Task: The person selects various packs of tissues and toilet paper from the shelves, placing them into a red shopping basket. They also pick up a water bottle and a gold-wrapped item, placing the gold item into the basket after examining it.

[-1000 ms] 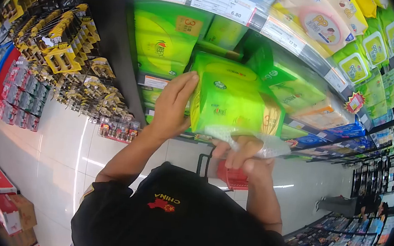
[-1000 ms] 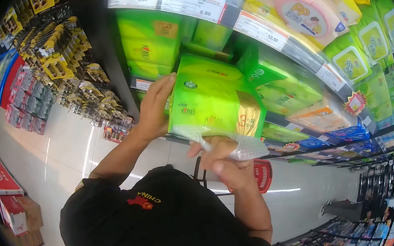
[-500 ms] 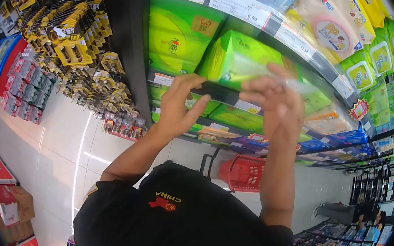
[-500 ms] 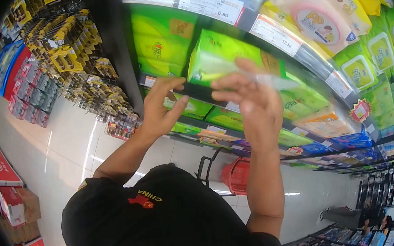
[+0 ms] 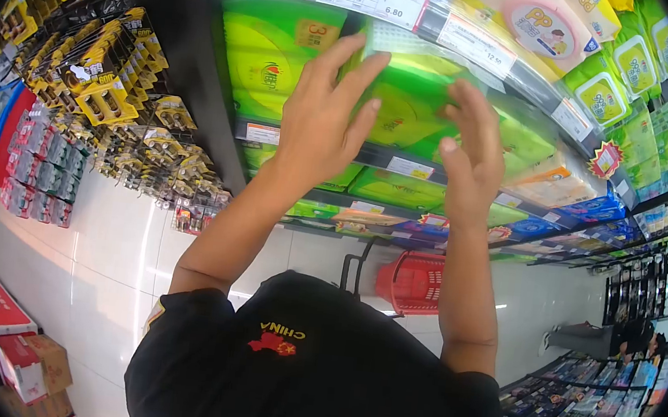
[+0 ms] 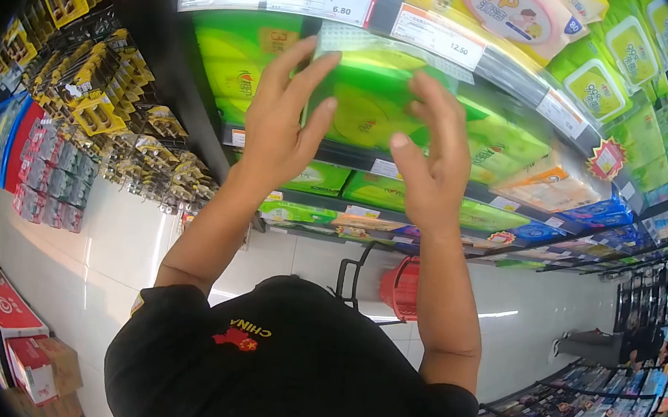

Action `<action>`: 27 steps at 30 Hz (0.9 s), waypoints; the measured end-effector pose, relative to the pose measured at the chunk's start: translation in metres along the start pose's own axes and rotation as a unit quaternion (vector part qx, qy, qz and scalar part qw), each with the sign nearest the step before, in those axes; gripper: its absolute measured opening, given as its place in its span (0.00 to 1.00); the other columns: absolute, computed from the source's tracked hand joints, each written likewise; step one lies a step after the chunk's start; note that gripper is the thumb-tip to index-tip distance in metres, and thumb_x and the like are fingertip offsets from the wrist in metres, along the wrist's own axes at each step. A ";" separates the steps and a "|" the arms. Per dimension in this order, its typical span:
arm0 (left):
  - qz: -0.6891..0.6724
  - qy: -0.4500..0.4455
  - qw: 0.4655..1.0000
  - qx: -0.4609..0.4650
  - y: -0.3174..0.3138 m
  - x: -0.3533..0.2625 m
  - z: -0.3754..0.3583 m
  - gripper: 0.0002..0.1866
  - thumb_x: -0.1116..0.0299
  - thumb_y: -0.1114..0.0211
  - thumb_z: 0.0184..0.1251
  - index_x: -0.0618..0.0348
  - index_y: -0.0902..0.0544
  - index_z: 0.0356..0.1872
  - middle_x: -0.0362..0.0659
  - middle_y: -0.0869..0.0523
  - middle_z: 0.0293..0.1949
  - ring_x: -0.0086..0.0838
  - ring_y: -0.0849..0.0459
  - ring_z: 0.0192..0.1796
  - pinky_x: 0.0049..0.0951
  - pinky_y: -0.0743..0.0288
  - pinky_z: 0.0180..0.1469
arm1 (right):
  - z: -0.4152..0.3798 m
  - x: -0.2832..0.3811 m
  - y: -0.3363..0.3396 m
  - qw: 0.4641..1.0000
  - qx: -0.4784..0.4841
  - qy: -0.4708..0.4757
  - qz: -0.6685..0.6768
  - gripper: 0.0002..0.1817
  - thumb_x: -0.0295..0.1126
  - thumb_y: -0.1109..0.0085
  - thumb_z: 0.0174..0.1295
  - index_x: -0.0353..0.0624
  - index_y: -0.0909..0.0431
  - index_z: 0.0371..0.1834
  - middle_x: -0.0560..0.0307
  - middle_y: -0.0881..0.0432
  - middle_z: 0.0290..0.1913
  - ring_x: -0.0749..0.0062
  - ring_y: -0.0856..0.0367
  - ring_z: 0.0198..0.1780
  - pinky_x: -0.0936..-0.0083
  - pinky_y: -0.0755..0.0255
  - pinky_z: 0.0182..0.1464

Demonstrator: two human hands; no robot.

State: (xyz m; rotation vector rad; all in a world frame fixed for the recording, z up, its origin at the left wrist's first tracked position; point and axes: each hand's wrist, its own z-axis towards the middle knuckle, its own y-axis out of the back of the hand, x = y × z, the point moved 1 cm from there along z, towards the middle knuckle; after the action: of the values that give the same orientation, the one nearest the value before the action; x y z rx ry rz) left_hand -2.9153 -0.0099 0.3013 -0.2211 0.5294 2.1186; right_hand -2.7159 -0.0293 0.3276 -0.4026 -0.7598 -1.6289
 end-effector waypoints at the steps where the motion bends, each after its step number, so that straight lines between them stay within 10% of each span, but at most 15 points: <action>1: 0.016 0.001 1.000 -0.001 -0.002 0.001 0.002 0.24 0.74 0.36 0.63 0.58 0.24 0.63 0.56 0.26 0.63 0.50 0.25 0.62 0.42 0.30 0.61 | -0.003 -0.001 0.005 0.997 -0.002 0.018 -0.073 0.31 0.31 0.40 0.60 0.34 0.33 0.68 0.42 0.30 0.67 0.55 0.32 0.69 0.62 0.38 0.68; 6: 0.084 0.006 0.996 -0.003 -0.010 0.007 0.011 0.24 0.74 0.38 0.64 0.59 0.24 0.63 0.57 0.27 0.62 0.52 0.25 0.61 0.42 0.29 0.60 | -0.014 -0.013 0.019 0.970 -0.006 0.025 -0.242 0.29 0.27 0.42 0.58 0.35 0.30 0.66 0.40 0.32 0.69 0.50 0.33 0.69 0.62 0.42 0.70; 27: 0.225 -0.079 0.971 -0.007 -0.021 -0.001 0.007 0.23 0.74 0.36 0.61 0.60 0.21 0.59 0.54 0.25 0.61 0.50 0.27 0.61 0.43 0.32 0.61 | -0.066 -0.049 0.006 0.984 0.040 -0.114 -0.128 0.28 0.30 0.42 0.64 0.39 0.32 0.68 0.43 0.29 0.68 0.54 0.26 0.66 0.69 0.27 0.58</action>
State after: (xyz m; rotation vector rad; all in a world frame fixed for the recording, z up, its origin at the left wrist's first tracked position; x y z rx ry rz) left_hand -2.8972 0.0023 0.3017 0.0707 0.5041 2.5533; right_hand -2.6897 -0.0379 0.2497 -0.4535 -1.0813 -1.8039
